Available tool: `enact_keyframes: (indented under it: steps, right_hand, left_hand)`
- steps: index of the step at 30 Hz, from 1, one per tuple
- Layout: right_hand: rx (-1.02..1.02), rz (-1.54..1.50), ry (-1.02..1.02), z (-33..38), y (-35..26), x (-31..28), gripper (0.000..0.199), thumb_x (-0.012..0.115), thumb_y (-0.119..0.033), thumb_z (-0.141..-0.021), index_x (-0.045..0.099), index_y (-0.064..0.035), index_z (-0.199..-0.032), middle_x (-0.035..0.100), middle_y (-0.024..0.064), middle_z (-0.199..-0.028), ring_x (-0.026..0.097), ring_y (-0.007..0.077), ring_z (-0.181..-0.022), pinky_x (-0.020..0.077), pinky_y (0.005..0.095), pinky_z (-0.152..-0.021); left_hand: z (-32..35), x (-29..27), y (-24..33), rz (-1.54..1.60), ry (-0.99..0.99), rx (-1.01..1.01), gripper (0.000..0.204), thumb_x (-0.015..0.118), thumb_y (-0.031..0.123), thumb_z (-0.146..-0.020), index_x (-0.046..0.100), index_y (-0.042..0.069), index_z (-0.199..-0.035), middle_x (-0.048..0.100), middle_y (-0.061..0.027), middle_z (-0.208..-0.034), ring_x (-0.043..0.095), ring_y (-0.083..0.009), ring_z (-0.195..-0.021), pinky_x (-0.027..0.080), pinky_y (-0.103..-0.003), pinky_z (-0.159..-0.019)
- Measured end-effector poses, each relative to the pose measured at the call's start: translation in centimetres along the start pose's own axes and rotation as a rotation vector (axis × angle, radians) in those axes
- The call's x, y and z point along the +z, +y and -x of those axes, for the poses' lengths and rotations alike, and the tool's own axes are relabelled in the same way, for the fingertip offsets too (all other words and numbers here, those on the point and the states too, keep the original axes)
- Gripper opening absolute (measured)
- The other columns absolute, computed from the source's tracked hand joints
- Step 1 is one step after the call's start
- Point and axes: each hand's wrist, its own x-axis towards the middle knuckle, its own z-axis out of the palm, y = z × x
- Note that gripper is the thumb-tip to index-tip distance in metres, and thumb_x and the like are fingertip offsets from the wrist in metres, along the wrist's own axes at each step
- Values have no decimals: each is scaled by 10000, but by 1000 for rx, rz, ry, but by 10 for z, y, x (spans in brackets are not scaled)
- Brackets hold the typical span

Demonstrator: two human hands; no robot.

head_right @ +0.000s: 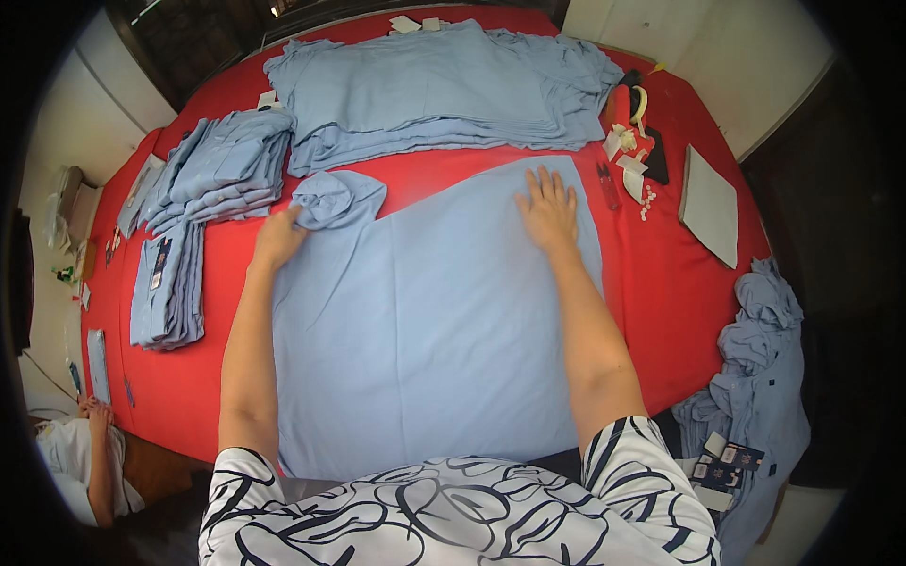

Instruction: The person folds blue polo shirts over a cardboard guide on a red table and stacks them.

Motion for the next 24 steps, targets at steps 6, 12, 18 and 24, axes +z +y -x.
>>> enact_keyframes:
  steps: [6,12,18,24]
  right_hand:
    - [204,29,-21,-2,-5,-4,649,367,-517,-993,293,-169,-1536,231,92,-1607,160,275,-1493,87,529,-1192]
    - [108,56,-34,-7,-6,-1,654,365,-512,-995,267,-167,-1542,210,97,-1611,143,292,-1496,81,529,-1197]
    - [-130,-194,186,-5,41,-6,456,531,-335,-955,516,-113,-1353,443,118,-1449,354,288,-1372,246,466,-1147]
    - [136,-216,684,-7,160,-62,179,588,-75,-875,673,-24,-1024,676,166,-1042,594,349,-1037,447,450,-927]
  left_hand:
    - [10,1,25,-166,358,-58,412,662,212,-872,577,81,-1253,607,-154,-1198,578,-367,-1084,469,-458,-876]
    - [98,32,-2,-355,146,-93,508,536,344,-971,465,155,-1436,441,-132,-1475,387,-377,-1357,307,-496,-1103]
    - [64,32,-6,-224,44,-211,526,466,380,-1000,422,150,-1471,374,-123,-1535,275,-370,-1438,221,-519,-1155]
    - [153,-18,-38,-329,130,-444,535,477,412,-991,468,113,-1435,367,-146,-1536,309,-381,-1419,243,-533,-1139]
